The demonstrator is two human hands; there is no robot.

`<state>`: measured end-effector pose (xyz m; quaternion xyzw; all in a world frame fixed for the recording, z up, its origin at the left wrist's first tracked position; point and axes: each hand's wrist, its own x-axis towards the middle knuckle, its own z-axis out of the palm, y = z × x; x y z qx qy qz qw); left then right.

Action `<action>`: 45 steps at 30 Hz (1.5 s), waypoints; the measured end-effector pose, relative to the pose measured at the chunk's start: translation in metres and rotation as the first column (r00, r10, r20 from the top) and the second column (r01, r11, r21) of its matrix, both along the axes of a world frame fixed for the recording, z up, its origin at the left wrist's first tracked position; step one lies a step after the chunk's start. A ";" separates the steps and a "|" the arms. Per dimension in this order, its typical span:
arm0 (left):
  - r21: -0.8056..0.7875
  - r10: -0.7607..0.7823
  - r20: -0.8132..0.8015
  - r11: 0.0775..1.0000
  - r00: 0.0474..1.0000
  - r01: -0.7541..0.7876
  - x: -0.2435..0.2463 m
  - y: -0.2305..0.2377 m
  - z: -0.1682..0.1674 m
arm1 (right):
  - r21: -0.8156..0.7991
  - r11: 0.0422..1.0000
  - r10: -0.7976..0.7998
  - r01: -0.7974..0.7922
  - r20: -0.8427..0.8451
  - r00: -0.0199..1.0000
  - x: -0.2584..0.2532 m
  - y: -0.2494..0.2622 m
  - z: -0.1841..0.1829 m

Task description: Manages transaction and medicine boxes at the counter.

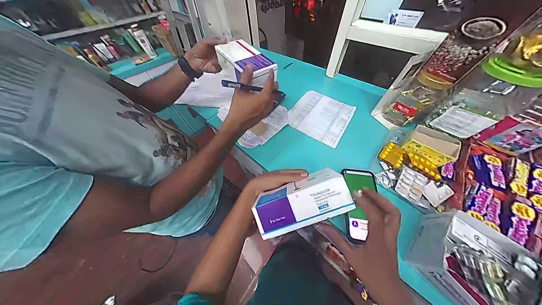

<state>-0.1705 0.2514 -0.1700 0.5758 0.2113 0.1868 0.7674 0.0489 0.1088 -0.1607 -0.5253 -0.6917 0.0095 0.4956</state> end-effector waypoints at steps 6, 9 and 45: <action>0.081 -0.181 -0.117 0.978 0.977 0.191 0.007 0.015 0.010 | -0.199 0.918 0.332 -0.343 -0.085 0.939 0.027 0.011 0.014; 0.052 -0.025 0.135 0.998 0.991 0.018 -0.008 0.006 -0.008 | -0.208 0.920 0.305 -0.333 -0.156 0.939 0.035 0.010 0.012; 0.306 0.223 0.005 0.928 0.975 -0.213 0.005 -0.018 0.044 | -0.297 0.775 -0.077 -0.558 -0.921 0.383 0.028 0.021 0.021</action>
